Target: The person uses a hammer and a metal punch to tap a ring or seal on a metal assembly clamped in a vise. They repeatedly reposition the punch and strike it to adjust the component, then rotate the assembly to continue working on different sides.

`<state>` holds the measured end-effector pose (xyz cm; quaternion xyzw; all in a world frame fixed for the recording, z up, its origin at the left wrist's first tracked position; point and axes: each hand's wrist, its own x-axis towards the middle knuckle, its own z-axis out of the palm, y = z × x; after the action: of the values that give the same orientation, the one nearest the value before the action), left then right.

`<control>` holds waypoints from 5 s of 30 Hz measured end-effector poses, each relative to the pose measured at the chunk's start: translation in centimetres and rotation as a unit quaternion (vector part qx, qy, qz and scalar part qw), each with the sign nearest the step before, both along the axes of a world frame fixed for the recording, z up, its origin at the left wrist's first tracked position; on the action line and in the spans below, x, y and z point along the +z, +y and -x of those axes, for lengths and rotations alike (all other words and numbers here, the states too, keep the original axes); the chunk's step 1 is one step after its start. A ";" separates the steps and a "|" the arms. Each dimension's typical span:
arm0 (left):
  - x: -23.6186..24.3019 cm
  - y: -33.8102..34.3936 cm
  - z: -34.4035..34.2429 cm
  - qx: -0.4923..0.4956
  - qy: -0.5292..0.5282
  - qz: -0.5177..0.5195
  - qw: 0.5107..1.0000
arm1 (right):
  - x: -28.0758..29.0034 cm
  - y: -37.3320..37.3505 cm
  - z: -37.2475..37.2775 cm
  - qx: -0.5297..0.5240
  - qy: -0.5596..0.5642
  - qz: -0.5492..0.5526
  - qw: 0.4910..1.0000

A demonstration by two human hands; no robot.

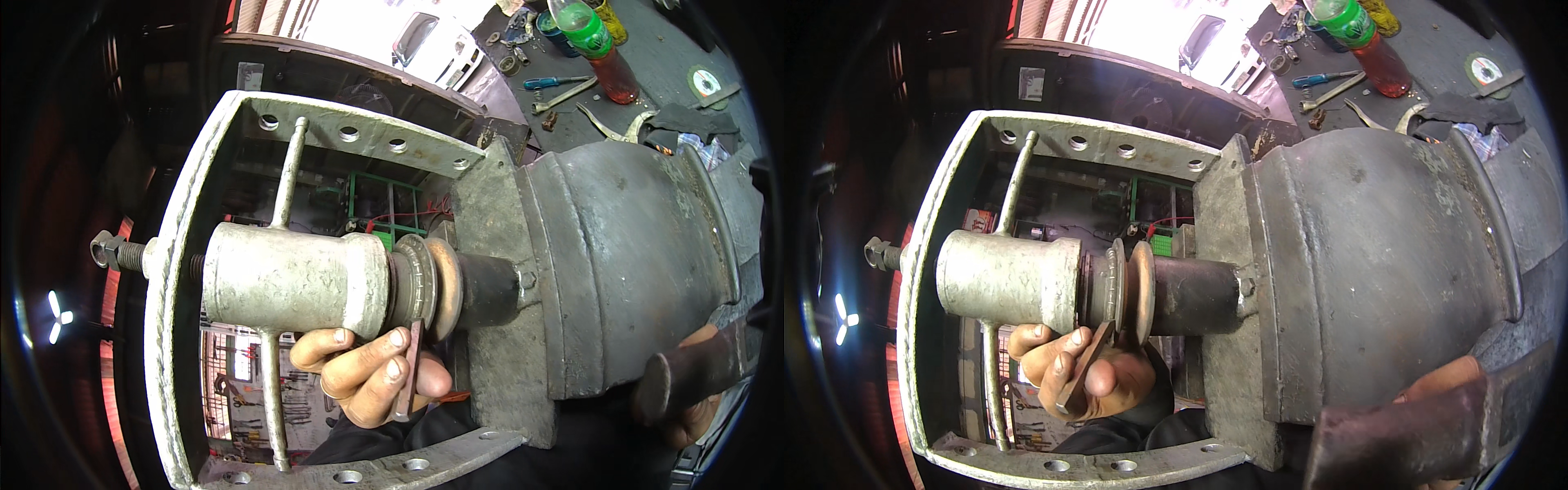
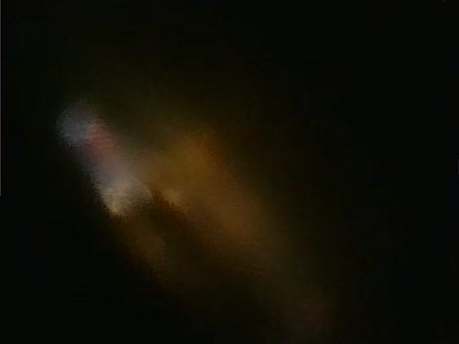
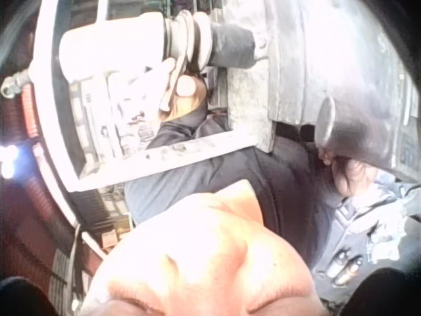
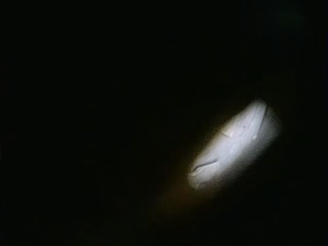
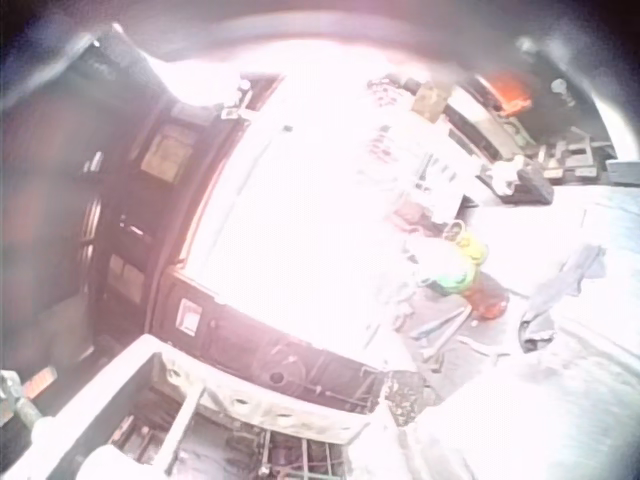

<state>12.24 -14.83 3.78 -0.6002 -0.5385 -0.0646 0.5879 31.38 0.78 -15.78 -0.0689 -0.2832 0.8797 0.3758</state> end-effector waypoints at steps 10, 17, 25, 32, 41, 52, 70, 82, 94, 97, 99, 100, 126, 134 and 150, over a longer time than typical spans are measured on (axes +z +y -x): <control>1.2 -2.9 0.0 0.040 0.003 0.147 0.988 | 1.2 0.7 0.3 0.009 -0.005 0.002 1.000; 0.0 -0.8 0.9 -0.051 0.019 0.080 0.995 | 2.0 1.3 0.5 0.028 -0.008 0.012 1.000; -0.4 -0.6 0.9 -0.045 0.019 0.053 0.997 | 1.7 2.0 0.6 0.031 -0.015 0.022 0.999; -0.2 -0.7 0.4 -0.037 0.016 0.053 0.998 | 2.2 1.3 1.0 0.039 -0.005 0.031 0.999; -0.1 -0.6 0.4 -0.032 0.012 0.048 0.998 | 2.3 1.5 1.0 0.036 0.002 0.039 0.999; -0.6 -0.4 0.2 0.000 -0.016 -0.010 1.000 | 2.6 0.8 0.6 0.029 0.030 0.048 0.998; 0.1 0.4 -1.6 -0.019 -0.208 -0.052 0.977 | 13.2 -0.3 -1.7 -0.214 -0.103 -0.357 0.903; 0.5 0.9 -1.2 -0.061 -0.158 -0.087 0.982 | 17.6 -1.1 -2.5 -0.251 -0.151 -0.536 0.792; 1.8 0.7 -2.6 -0.049 -0.213 -0.080 0.973 | 19.0 -1.1 -2.7 -0.285 -0.144 -0.580 0.749; 0.5 0.8 -1.1 -0.057 -0.184 -0.083 0.978 | 21.0 -1.4 -2.8 -0.345 -0.032 -0.427 0.835; 0.1 1.0 -1.3 -0.066 -0.191 -0.094 0.975 | 20.1 -1.5 -2.0 -0.370 -0.017 -0.407 0.835; 0.2 1.3 -1.5 -0.071 -0.195 -0.098 0.973 | 18.7 -1.5 -2.5 -0.283 -0.059 -0.426 0.858; -0.5 2.8 -3.2 -0.156 -0.363 -0.203 0.896 | 16.7 -0.6 -2.3 -0.271 -0.211 -0.595 0.726; 0.3 1.3 -1.8 -0.056 -0.208 -0.096 0.972 | 17.0 -1.3 -2.0 -0.338 -0.168 -0.522 0.765; 0.4 1.1 -1.8 -0.054 -0.207 -0.107 0.971 | 19.9 -0.7 -3.2 -0.284 -0.210 -0.534 0.768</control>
<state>14.07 -13.77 4.18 -0.5355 -0.6055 -0.2763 0.5198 34.54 0.09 4.17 -0.1172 -0.7463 0.4034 0.5163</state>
